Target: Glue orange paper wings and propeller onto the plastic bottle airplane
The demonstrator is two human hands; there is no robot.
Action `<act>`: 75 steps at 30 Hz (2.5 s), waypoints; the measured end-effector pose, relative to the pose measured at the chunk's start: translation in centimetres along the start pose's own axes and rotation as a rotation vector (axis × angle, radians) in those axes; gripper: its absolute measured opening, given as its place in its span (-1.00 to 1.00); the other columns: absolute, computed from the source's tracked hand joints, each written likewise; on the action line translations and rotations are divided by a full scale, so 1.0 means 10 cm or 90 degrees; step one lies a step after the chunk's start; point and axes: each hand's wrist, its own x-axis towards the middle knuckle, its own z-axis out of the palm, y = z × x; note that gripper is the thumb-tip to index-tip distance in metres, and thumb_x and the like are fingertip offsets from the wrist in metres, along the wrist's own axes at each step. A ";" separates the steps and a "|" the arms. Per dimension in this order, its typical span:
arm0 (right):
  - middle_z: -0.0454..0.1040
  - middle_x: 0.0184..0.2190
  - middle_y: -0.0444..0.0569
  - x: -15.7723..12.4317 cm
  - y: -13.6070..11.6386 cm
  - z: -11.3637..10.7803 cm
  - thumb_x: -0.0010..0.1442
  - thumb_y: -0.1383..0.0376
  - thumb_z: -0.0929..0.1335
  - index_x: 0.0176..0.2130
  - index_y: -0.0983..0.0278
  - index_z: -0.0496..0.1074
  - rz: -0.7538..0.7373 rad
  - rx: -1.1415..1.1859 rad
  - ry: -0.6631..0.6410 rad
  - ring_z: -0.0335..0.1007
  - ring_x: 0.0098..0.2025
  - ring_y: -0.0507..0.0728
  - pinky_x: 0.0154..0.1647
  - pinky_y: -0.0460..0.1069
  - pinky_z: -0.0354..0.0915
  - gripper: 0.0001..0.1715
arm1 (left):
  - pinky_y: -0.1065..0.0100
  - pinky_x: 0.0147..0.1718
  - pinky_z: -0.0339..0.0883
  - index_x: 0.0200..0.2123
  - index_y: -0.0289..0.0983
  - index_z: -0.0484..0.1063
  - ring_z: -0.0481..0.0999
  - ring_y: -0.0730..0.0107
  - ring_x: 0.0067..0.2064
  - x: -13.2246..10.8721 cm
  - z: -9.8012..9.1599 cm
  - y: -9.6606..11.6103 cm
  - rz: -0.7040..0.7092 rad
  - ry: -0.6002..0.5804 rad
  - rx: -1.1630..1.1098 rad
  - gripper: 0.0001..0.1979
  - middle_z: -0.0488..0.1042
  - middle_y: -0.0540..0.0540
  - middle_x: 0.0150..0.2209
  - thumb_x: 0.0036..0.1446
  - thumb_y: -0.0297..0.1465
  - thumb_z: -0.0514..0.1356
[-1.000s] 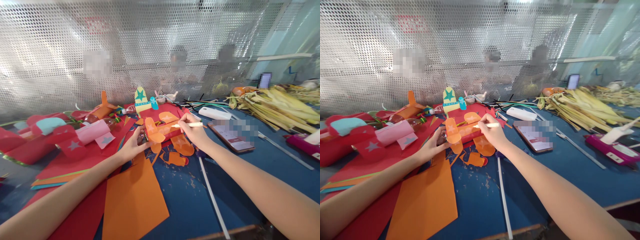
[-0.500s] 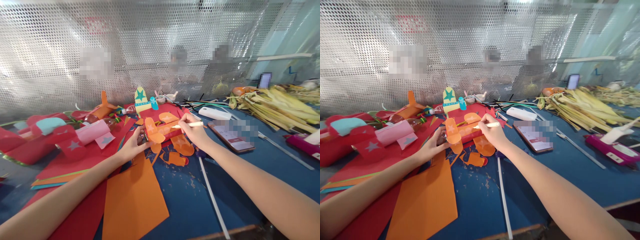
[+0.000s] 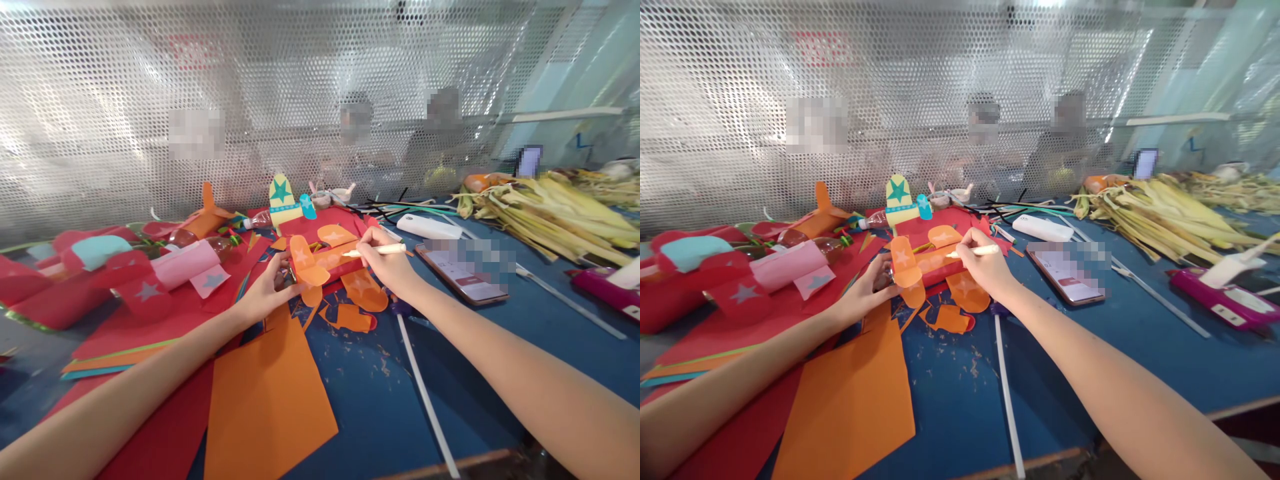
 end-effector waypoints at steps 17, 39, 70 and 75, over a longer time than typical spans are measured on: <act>0.21 -0.67 -0.25 0.01 0.02 -0.01 0.08 0.32 0.27 -0.55 0.19 0.16 -0.004 -0.022 0.002 0.13 -0.58 0.00 -0.51 -0.06 0.07 -0.79 | 0.19 -0.11 0.42 0.06 -0.23 0.13 0.50 0.17 -0.05 0.00 0.00 -0.01 -0.008 0.010 0.002 -0.40 0.36 -0.18 -0.01 0.00 -0.17 0.26; 0.20 -0.67 -0.25 0.01 0.00 -0.01 0.06 0.31 0.26 -0.55 0.19 0.15 -0.006 -0.026 -0.010 0.11 -0.60 -0.01 -0.53 -0.06 0.06 -0.80 | 0.21 -0.13 0.43 0.02 -0.23 0.15 0.51 0.19 -0.07 0.01 0.01 -0.03 0.008 0.014 -0.020 -0.43 0.38 -0.14 -0.07 0.00 -0.19 0.28; 0.18 -0.67 -0.25 0.01 0.00 -0.01 0.07 0.34 0.27 -0.55 0.19 0.14 -0.011 -0.016 0.022 0.11 -0.58 0.00 -0.50 -0.06 0.07 -0.78 | 0.28 -0.19 0.44 0.04 -0.23 0.12 0.51 0.25 -0.12 0.00 0.01 -0.01 0.001 0.005 -0.001 -0.41 0.36 -0.14 -0.05 0.02 -0.14 0.26; 0.17 -0.67 -0.25 0.01 -0.01 -0.01 0.07 0.34 0.27 -0.56 0.19 0.14 -0.005 -0.036 0.015 0.10 -0.59 0.00 -0.51 -0.06 0.05 -0.77 | 0.28 -0.20 0.43 0.04 -0.23 0.11 0.51 0.25 -0.12 -0.01 0.01 0.01 -0.013 0.005 0.009 -0.41 0.36 -0.14 -0.05 0.02 -0.13 0.25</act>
